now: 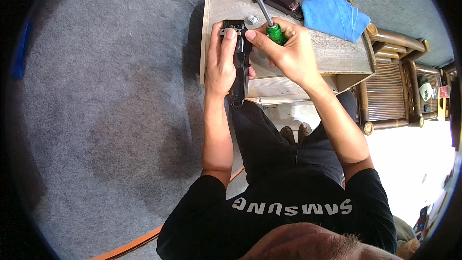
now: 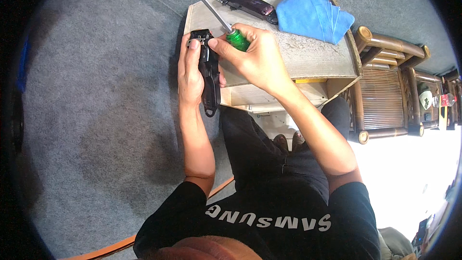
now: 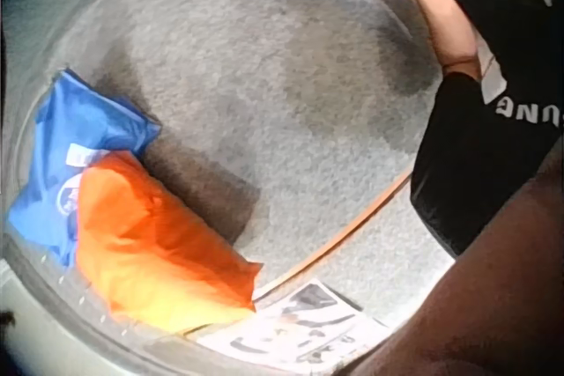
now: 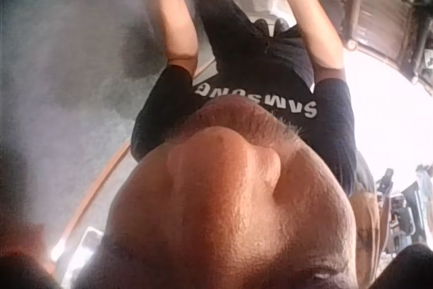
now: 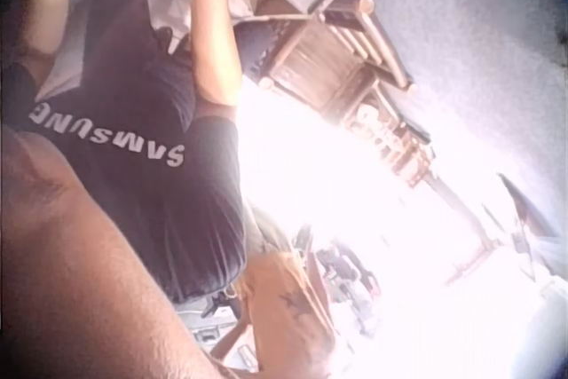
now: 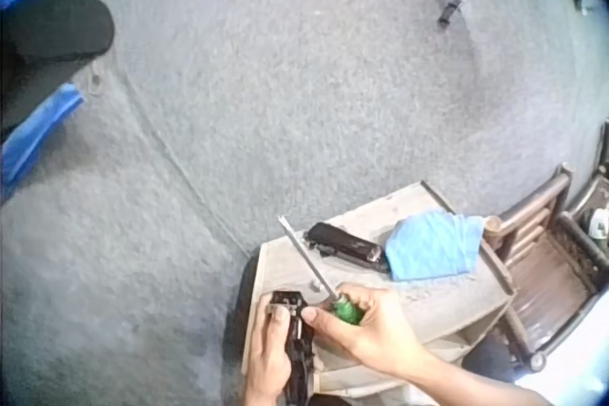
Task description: The person disassembles and repairs hair clippers using a screwdriver. The person uses the screwdriver to remove screws from the internal motor assembly, handles the clipper casing, and positions small metal components on a workbench.
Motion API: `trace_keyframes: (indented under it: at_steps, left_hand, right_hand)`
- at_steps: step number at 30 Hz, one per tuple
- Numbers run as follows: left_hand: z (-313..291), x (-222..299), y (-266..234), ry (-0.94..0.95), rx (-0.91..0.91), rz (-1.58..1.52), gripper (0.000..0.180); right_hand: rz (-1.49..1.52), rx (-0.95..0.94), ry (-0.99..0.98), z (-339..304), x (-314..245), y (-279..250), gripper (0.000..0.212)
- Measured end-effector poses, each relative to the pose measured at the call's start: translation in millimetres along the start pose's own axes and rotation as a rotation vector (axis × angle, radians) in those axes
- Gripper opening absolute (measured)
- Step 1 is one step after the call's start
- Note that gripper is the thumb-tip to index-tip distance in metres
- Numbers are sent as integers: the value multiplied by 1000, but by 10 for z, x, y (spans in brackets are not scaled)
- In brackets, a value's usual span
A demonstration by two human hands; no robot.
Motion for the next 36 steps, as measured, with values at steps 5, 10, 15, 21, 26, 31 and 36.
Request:
trace_keyframes:
  at_steps: [5, 10, 15, 21, 26, 31, 36]
  left_hand:
    - [-16, 19, -1, 6, 29, 12, 39]
    - [-10, -7, 19, -5, 51, 51, 42]
    - [5, 4, 22, 16, 33, 26, 42]
    - [27, -32, -2, -5, 6, -17, 37]
    - [28, -39, -32, 14, -13, -27, 36]
    - [40, -38, -44, 17, -67, -85, 34]
    - [40, -33, -54, 12, -65, -70, 36]
  right_hand:
    - [38, -30, -3, -9, -9, 10, 23]
    - [90, 16, -23, -51, -40, -22, 18]
    - [54, 6, -66, -42, -36, 1, 18]
    - [37, -9, -81, -64, -110, -5, 18]
    - [37, -21, -100, -63, -122, 2, 17]
    - [101, -55, -42, -20, -20, 36, 18]
    - [126, -83, 19, 8, -23, 19, 21]
Point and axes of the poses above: each hand's wrist, its own z-axis towards the middle knuckle, its own y-axis out of the palm, x = y × z, the point moved 6 cm from there along z, towards the middle knuckle, and after that the axes turned 10 degrees about -z, right-handed, at the moved point
